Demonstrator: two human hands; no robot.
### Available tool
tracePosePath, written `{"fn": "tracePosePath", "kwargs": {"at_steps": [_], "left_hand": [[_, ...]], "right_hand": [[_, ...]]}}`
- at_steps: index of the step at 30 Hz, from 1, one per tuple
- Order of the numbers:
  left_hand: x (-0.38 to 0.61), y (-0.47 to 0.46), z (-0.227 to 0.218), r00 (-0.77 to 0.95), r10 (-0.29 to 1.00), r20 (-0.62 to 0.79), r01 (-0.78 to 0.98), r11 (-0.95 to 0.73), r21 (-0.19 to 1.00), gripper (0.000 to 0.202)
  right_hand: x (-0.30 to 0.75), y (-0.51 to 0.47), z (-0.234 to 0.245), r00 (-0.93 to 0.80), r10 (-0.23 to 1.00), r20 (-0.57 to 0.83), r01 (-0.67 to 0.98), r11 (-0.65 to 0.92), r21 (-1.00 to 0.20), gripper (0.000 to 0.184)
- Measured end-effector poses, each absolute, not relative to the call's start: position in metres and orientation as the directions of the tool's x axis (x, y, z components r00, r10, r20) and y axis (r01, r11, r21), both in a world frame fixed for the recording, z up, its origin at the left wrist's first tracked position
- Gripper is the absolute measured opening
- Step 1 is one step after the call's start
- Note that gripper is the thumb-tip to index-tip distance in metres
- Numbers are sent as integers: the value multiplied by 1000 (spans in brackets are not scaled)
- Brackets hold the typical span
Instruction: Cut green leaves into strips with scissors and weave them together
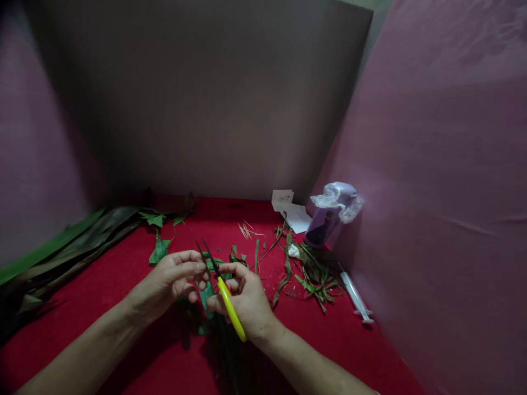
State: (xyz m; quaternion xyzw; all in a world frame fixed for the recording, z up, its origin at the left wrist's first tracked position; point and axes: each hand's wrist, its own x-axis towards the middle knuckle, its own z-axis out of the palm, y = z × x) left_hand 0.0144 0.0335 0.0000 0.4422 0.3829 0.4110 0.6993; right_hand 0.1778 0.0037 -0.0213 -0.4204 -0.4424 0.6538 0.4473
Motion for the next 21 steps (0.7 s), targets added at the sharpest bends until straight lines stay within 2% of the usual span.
{"fn": "tracePosePath", "kwargs": {"at_steps": [21], "left_hand": [[15,34,4,353,922,-160,-244,256,936,9]], "right_hand": [[178,5,-25,-229,963,-145,-256,-203,-945,59]]}}
